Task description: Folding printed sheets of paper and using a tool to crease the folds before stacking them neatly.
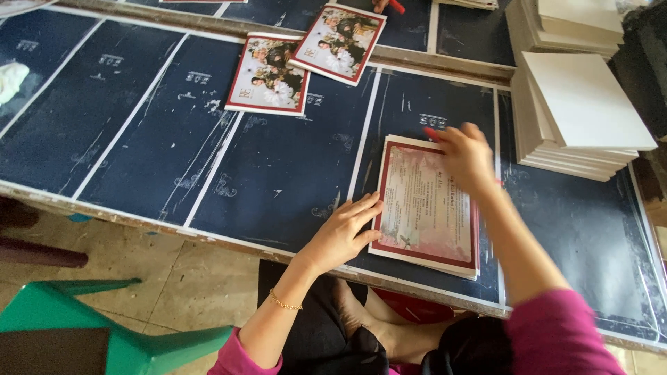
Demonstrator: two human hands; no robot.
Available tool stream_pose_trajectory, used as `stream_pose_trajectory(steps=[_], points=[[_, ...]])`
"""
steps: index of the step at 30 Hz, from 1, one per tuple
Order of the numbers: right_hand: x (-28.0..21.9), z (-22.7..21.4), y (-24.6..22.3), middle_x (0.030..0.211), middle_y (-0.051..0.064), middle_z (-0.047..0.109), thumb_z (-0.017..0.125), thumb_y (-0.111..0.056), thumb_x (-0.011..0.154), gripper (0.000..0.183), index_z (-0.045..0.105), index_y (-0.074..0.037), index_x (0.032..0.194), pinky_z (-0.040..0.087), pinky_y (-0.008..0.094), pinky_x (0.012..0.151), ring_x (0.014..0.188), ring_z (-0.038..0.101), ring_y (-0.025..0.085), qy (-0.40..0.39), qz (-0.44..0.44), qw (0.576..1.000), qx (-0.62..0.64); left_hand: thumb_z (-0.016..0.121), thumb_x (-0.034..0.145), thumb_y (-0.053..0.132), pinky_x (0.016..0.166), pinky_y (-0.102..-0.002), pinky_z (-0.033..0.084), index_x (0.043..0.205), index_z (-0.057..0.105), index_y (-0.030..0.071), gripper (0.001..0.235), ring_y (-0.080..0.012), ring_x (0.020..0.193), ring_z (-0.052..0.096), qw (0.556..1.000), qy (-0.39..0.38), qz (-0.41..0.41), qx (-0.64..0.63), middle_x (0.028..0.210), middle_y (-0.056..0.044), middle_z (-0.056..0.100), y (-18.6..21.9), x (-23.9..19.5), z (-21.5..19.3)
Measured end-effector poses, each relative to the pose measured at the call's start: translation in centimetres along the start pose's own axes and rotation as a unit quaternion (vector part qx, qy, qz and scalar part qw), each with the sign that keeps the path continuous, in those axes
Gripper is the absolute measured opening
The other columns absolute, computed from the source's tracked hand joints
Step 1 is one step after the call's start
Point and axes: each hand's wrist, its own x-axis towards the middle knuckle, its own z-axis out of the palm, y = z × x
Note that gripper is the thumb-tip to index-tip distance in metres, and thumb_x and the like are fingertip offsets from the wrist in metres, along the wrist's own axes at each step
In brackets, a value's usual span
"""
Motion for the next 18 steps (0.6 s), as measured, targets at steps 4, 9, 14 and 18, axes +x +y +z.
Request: stream_pose_trajectory(steps=[4, 9, 14, 18], points=[[-6.7, -3.3, 0.7, 0.084, 0.004, 0.047, 0.063, -0.012, 0.099, 0.012, 0.074, -0.015, 0.102, 0.046, 0.033, 0.06, 0.069, 0.051, 0.024, 0.007, -0.079, 0.995, 0.054, 0.052, 0.102, 0.034, 0.113, -0.056, 0.031, 0.145, 0.048, 0.007, 0.051, -0.0355, 0.14, 0.042, 1.0, -0.007, -0.004, 0.029, 0.154, -0.019, 0.042, 0.1, 0.1, 0.2], [-18.5, -9.2, -5.0, 0.086, 0.007, 0.048, 0.057, -0.01, 0.095, 0.032, 0.067, -0.011, 0.125, 0.045, 0.034, 0.059, 0.071, 0.05, 0.02, -0.056, -0.11, 0.982, 0.141, 0.052, 0.1, 0.026, 0.117, -0.045, 0.026, 0.148, 0.04, 0.004, 0.054, -0.0256, 0.146, 0.033, 0.996, -0.01, 0.011, 0.088, 0.158, -0.014, 0.034, -0.3, 0.0, 1.0], [-23.2, -10.6, -5.0, 0.092, 0.005, 0.058, 0.061, -0.008, 0.094, 0.03, 0.069, -0.016, 0.122, 0.047, 0.031, 0.079, 0.084, 0.058, 0.02, -0.007, -0.041, 0.991, 0.125, 0.054, 0.096, 0.01, 0.089, -0.04, 0.039, 0.102, 0.049, 0.005, 0.009, -0.0259, 0.102, 0.046, 0.999, 0.011, -0.047, 0.01, 0.114, -0.013, 0.047, -1.2, 2.8, -4.5], [-23.7, -9.9, 0.4, 0.099, 0.008, 0.059, 0.065, -0.008, 0.102, 0.025, 0.073, -0.014, 0.125, 0.045, 0.031, 0.075, 0.079, 0.057, 0.02, 0.074, 0.099, 0.992, 0.034, 0.066, 0.076, 0.005, 0.07, -0.041, 0.055, 0.087, 0.076, 0.005, 0.015, -0.0338, 0.071, 0.071, 0.913, 0.359, -0.117, 0.154, 0.071, -0.013, 0.073, -11.6, 7.9, -10.8]])
